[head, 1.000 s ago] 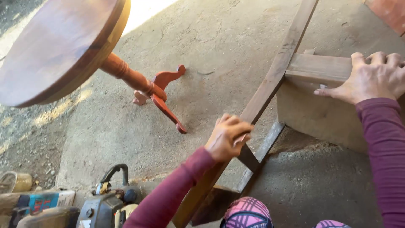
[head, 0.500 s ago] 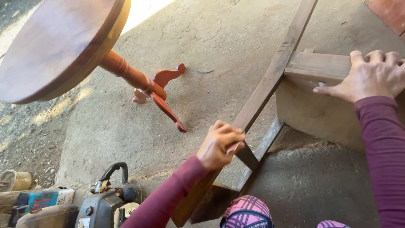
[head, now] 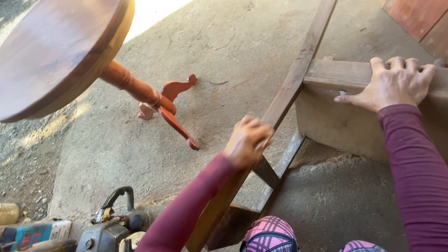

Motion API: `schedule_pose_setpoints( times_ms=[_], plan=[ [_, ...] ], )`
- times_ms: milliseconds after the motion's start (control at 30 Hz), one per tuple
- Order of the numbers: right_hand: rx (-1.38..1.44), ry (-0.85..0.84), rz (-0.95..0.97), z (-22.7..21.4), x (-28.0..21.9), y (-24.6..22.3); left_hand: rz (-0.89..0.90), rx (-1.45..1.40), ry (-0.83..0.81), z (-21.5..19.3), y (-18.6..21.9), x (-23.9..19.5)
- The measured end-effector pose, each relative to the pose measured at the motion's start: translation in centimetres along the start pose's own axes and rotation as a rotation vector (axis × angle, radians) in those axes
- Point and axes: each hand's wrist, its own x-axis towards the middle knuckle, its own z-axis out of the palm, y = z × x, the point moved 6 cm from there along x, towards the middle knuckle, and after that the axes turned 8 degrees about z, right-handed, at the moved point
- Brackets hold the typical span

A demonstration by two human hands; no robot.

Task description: The person sands the legs and frame of a wooden chair using a sanding block. They work on different parts of the chair, including the legs and the seat frame, while sitting on the floor.

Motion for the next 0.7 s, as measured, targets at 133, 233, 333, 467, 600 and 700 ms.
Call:
schedule_pose_setpoints(
  times_ms=[133, 233, 333, 467, 600, 700],
  plan=[
    [-0.010, -0.052, 0.018, 1.3, 0.6, 0.3, 0.057, -0.054, -0.020, -1.6, 0.9, -2.8],
    [-0.009, -0.037, -0.005, 0.7, 0.3, -0.3, -0.019, 0.060, -0.070, 0.6, -2.0, -0.7],
    [0.007, -0.027, 0.019, 0.3, 0.5, -0.1, -0.034, 0.077, 0.046, 2.5, -6.2, 4.5],
    [0.031, -0.002, -0.004, 0.4, 0.1, 0.0, 0.021, 0.019, 0.119, 1.9, -5.5, 3.6],
    [0.048, 0.033, -0.026, 0.5, -0.1, -0.1, 0.114, -0.051, -0.013, -3.2, 2.7, -5.1],
    [0.015, 0.040, -0.024, 1.0, 0.4, -0.1, 0.032, -0.030, 0.028, -4.0, 4.1, -7.8]
  ],
)
